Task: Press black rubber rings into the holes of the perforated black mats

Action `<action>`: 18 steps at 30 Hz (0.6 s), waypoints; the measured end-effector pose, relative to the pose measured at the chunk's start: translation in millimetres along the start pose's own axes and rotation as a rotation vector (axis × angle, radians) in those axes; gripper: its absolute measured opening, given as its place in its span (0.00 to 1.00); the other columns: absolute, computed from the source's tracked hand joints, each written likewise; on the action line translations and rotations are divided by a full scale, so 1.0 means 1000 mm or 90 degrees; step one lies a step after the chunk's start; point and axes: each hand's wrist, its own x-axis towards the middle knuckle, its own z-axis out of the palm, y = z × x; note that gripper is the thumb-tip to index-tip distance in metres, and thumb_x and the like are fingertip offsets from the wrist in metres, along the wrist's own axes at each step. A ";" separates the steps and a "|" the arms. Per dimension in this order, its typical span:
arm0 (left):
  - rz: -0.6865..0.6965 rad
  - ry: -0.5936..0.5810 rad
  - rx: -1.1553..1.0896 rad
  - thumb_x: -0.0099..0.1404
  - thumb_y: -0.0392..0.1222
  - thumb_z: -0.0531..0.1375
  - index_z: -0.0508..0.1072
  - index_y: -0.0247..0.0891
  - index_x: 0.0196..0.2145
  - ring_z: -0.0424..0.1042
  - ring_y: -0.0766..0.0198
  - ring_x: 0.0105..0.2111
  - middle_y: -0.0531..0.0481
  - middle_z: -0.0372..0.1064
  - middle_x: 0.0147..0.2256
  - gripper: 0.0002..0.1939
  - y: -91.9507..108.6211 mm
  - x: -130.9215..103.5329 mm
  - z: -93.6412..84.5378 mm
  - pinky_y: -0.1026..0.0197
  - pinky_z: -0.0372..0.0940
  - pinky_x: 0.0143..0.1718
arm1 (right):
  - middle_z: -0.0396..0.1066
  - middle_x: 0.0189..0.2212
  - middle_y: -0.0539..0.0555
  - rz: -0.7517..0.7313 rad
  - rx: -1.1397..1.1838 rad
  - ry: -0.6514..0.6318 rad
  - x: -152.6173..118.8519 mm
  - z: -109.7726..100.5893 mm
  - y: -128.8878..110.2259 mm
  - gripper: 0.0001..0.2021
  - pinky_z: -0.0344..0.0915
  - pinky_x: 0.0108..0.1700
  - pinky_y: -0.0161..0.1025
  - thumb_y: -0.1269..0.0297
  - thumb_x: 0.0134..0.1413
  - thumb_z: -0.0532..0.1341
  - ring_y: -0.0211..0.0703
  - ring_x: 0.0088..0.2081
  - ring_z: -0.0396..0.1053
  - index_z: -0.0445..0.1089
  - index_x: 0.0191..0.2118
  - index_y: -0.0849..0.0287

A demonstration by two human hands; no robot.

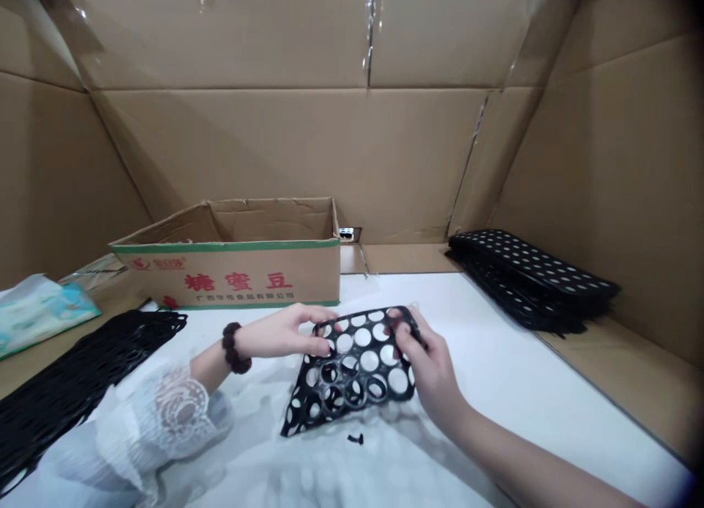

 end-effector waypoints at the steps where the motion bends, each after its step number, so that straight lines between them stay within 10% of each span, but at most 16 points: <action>1: 0.007 0.020 0.024 0.54 0.54 0.57 0.69 0.36 0.36 0.62 0.58 0.44 0.46 0.65 0.42 0.19 0.005 -0.007 -0.006 0.60 0.56 0.45 | 0.62 0.31 0.51 0.012 -0.002 0.025 0.004 -0.001 -0.001 0.10 0.59 0.31 0.33 0.59 0.53 0.52 0.37 0.30 0.61 0.64 0.29 0.59; 7: -0.113 -0.052 -0.011 0.59 0.51 0.52 0.63 0.37 0.35 0.63 0.66 0.28 0.52 0.64 0.30 0.14 0.047 -0.048 -0.015 0.66 0.60 0.28 | 0.64 0.21 0.50 0.088 0.009 0.033 0.012 0.007 -0.003 0.13 0.60 0.28 0.35 0.55 0.52 0.54 0.38 0.24 0.62 0.62 0.25 0.60; 13: -0.182 0.218 0.192 0.62 0.51 0.47 0.63 0.38 0.34 0.64 0.64 0.32 0.52 0.64 0.31 0.14 0.059 -0.087 -0.029 0.65 0.59 0.32 | 0.64 0.20 0.50 0.072 0.024 -0.064 0.042 0.041 -0.012 0.16 0.60 0.25 0.34 0.52 0.49 0.55 0.36 0.21 0.62 0.61 0.23 0.60; 18: -0.330 0.357 0.374 0.61 0.50 0.47 0.63 0.43 0.36 0.67 0.64 0.27 0.54 0.67 0.28 0.12 0.048 -0.129 -0.056 0.65 0.57 0.28 | 0.64 0.20 0.50 -0.010 0.017 -0.097 0.078 0.111 -0.017 0.15 0.59 0.22 0.33 0.51 0.50 0.52 0.37 0.22 0.64 0.58 0.25 0.59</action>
